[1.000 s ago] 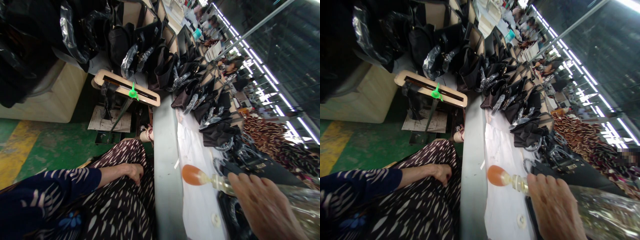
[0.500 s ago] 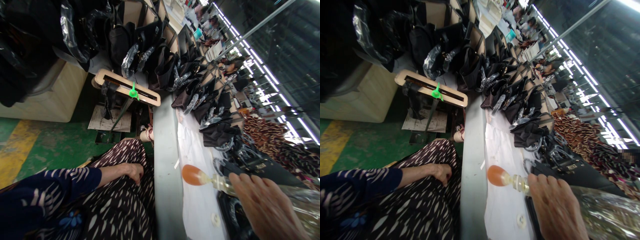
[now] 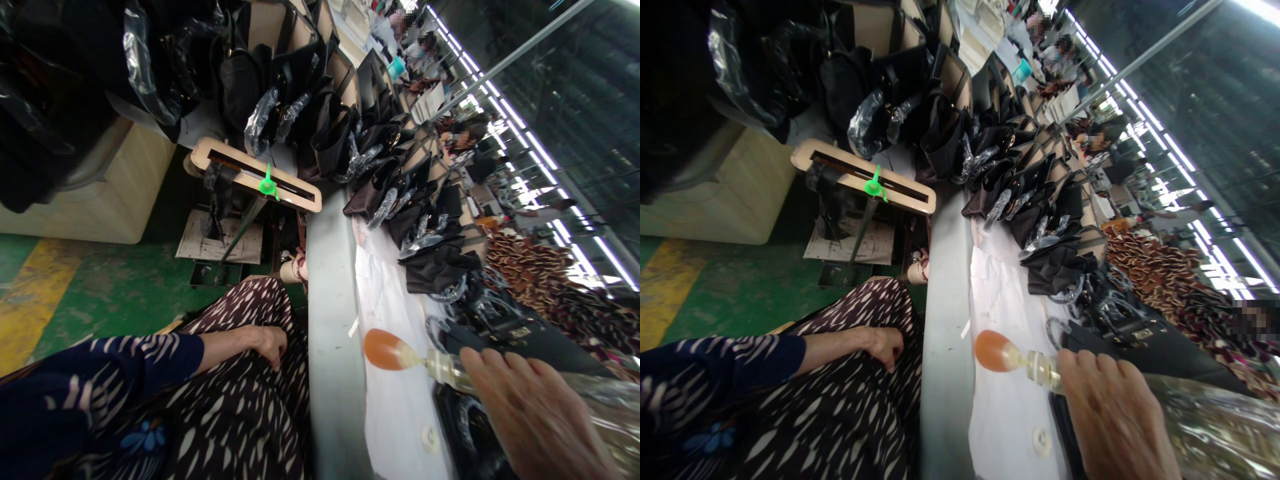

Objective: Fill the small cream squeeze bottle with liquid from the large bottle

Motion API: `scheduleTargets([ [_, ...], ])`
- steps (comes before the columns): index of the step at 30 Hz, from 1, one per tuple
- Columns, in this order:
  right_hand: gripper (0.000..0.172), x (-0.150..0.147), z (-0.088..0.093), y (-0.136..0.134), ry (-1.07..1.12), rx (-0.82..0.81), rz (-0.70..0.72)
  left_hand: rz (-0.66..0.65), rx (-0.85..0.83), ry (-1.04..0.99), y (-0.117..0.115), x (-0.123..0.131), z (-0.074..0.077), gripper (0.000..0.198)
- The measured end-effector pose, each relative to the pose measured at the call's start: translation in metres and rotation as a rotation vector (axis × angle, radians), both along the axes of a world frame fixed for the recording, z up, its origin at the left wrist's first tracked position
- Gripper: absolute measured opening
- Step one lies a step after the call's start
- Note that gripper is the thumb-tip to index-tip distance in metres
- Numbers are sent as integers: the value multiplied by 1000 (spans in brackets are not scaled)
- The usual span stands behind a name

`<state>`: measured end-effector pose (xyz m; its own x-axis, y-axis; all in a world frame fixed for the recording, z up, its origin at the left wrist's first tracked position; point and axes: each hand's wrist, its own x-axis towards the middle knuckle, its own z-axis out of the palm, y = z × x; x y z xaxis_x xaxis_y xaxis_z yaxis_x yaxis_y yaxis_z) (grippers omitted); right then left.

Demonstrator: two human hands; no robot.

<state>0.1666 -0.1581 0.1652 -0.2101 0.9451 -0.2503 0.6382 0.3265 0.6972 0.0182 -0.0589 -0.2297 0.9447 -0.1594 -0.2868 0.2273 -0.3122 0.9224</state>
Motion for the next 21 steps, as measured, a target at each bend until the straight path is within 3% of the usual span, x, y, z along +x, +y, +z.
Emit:
scheduleTargets([
  [21, 25, 6, 0, -2, 8, -17, 25, -54, 52, 87, 2, 3, 2, 20],
])
